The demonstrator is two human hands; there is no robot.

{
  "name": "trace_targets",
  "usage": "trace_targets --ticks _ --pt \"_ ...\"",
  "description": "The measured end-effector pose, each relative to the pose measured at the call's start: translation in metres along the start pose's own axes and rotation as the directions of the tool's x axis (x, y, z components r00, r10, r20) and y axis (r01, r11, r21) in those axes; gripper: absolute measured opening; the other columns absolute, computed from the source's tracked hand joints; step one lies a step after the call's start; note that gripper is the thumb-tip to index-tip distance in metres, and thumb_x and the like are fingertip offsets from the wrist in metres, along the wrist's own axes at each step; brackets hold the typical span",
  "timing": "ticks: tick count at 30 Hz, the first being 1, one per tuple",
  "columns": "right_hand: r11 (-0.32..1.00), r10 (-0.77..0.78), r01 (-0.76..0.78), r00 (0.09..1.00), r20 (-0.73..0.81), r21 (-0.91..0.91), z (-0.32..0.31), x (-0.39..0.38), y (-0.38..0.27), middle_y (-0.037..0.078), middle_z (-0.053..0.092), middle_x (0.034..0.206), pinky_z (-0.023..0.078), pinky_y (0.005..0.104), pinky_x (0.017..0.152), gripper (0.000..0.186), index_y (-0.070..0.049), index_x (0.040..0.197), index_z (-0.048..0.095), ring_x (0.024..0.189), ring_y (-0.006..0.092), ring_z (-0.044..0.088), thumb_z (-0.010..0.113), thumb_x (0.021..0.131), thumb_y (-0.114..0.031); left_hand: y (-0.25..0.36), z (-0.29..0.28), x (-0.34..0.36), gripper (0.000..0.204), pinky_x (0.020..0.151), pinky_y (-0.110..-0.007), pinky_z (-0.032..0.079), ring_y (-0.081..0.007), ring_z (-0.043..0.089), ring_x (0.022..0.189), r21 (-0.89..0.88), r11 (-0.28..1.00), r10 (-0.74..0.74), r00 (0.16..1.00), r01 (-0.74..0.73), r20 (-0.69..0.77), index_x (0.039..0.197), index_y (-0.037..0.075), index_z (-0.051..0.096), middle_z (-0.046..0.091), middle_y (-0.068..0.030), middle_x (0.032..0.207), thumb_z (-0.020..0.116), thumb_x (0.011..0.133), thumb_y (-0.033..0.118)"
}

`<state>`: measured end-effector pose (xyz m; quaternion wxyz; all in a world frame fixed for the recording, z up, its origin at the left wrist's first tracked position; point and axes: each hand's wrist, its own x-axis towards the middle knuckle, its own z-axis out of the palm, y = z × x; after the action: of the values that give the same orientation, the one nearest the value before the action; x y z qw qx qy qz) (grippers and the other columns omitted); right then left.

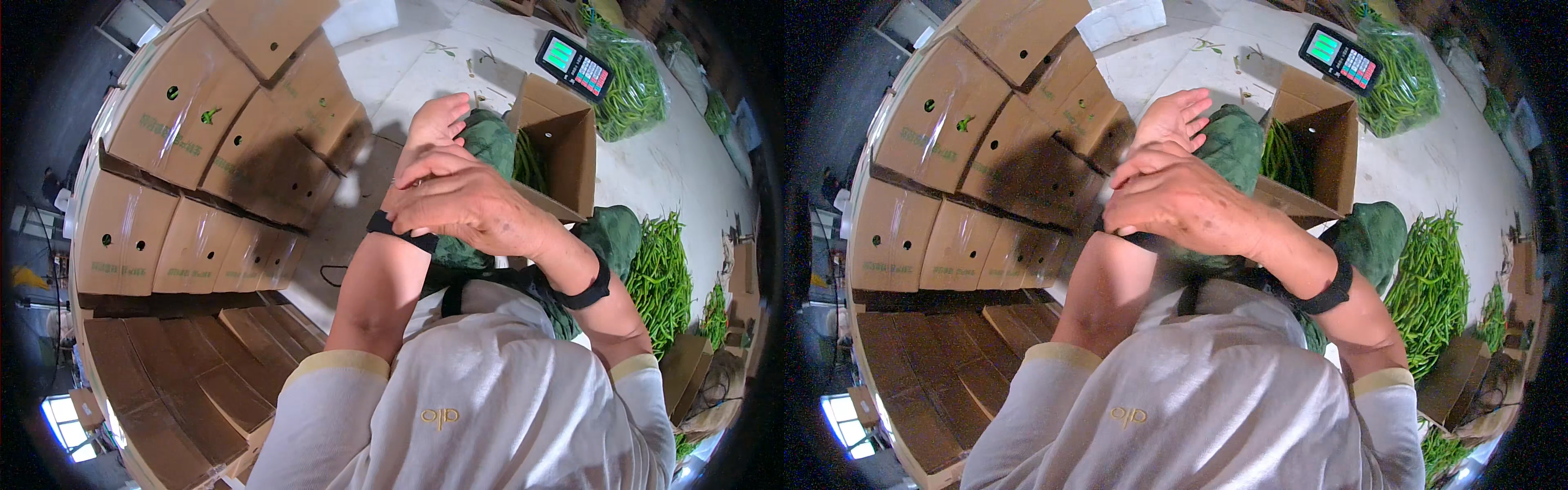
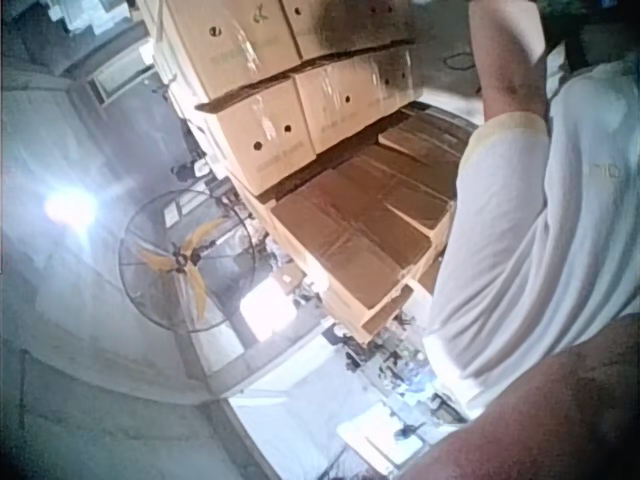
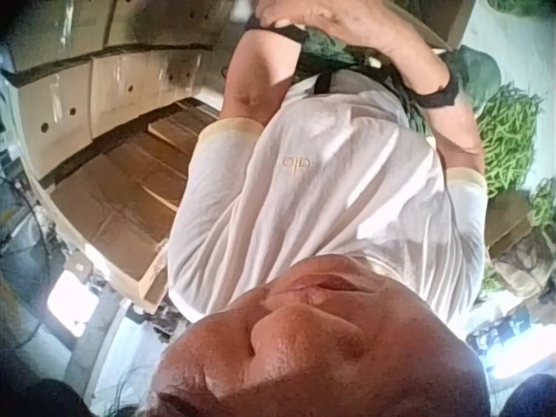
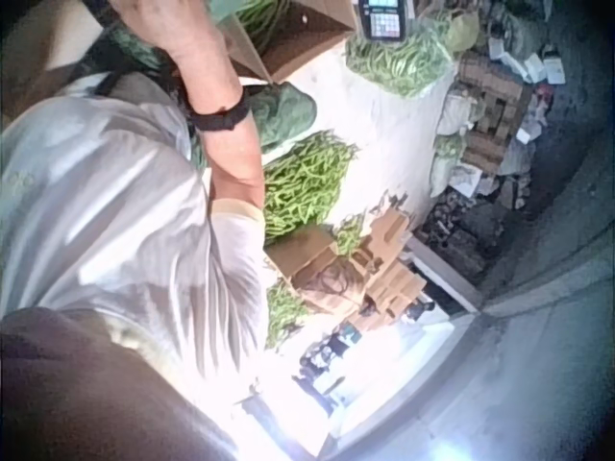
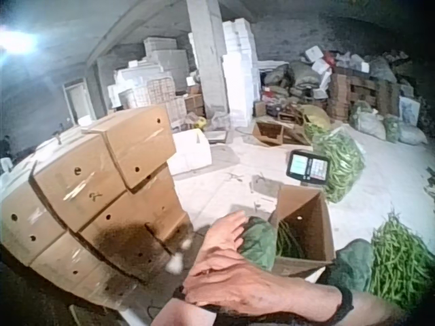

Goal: Sorting green beans from a pile on the floor into cardboard boxes and checking their weight on a digital scale.

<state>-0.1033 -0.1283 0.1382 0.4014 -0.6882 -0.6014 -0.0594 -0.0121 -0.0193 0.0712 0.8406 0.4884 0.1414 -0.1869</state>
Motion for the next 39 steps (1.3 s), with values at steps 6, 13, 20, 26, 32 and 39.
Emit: trace_targets --ticks 6,13,20,26,32,39 --pt "0.982 -0.018 0.012 0.999 -0.028 -0.19 0.019 -0.019 0.002 -0.001 0.065 0.109 0.038 0.0399 0.095 0.022 -0.012 0.098 0.068 0.114 0.0235 0.052 0.064 0.076 -0.016 -0.005 -0.022 0.009 0.05 0.104 -0.041 0.02 -0.0284 0.031 0.127 -0.147 0.989 0.046 0.994 -0.031 0.098 0.126 0.013 0.047 0.044 -0.0052 0.135 0.056 0.083 0.038" --pt "0.914 -0.079 0.099 0.995 0.066 -0.393 0.034 -0.031 0.004 0.001 0.054 0.128 0.035 0.041 0.1 0.042 -0.015 0.12 0.058 0.127 0.0222 0.042 0.054 0.078 -0.013 -0.009 -0.054 0.024 0.024 0.086 -0.046 0.04 -0.0258 0.049 0.112 -0.384 0.921 -0.069 0.997 0.071 0.019 0.107 0.019 0.061 0.057 -0.0008 0.121 0.05 0.088 0.029" --pt "0.882 0.065 0.004 0.989 0.131 -0.471 0.054 -0.039 -0.001 0.004 0.041 0.141 0.022 0.047 0.108 0.049 -0.016 0.13 0.049 0.131 0.023 0.035 0.046 0.081 -0.015 -0.007 -0.064 0.016 0.036 0.089 -0.033 0.034 -0.0188 0.044 0.12 -0.469 0.883 -0.024 0.998 -0.008 -0.06 0.125 0.018 0.05 0.051 0.0048 0.13 0.049 0.091 0.031" --pt "0.866 0.124 -0.066 0.989 0.085 -0.496 0.055 -0.04 0.012 0.01 0.04 0.14 0.016 0.0526 0.109 0.051 -0.02 0.123 0.056 0.133 0.0298 0.03 0.053 0.074 -0.009 0.02 -0.068 0.012 0.033 0.086 -0.031 0.038 -0.0179 0.048 0.114 -0.581 0.802 0.028 0.98 -0.138 -0.195 0.125 0.012 0.048 0.054 0.0002 0.123 0.044 0.094 0.024" --pt "0.848 0.314 -0.303 0.948 -0.047 -0.435 -0.002 -0.054 0.035 0.013 0.042 0.138 0.025 0.0484 0.108 0.052 -0.015 0.121 0.057 0.13 0.0336 0.035 0.059 0.07 -0.004 0.066 -0.138 -0.025 0.023 0.08 -0.025 0.043 -0.0145 0.056 0.096 0.539 0.297 0.933 0.36 -0.788 0.011 0.108 0.009 0.058 0.061 -0.0028 0.105 0.053 0.092 0.023" --pt "0.579 0.546 -0.737 0.669 -0.505 -0.349 -0.104 -0.187 0.114 0.014 0.043 0.139 0.028 0.0375 0.108 0.039 -0.004 0.127 0.052 0.13 0.0274 0.039 0.051 0.089 -0.004 0.188 -0.14 -0.136 0.019 0.077 -0.036 0.044 -0.024 0.056 0.085 0.973 -0.228 0.969 -0.105 -0.038 0.223 0.098 0.005 0.059 0.062 -0.0094 0.092 0.057 0.088 0.021"
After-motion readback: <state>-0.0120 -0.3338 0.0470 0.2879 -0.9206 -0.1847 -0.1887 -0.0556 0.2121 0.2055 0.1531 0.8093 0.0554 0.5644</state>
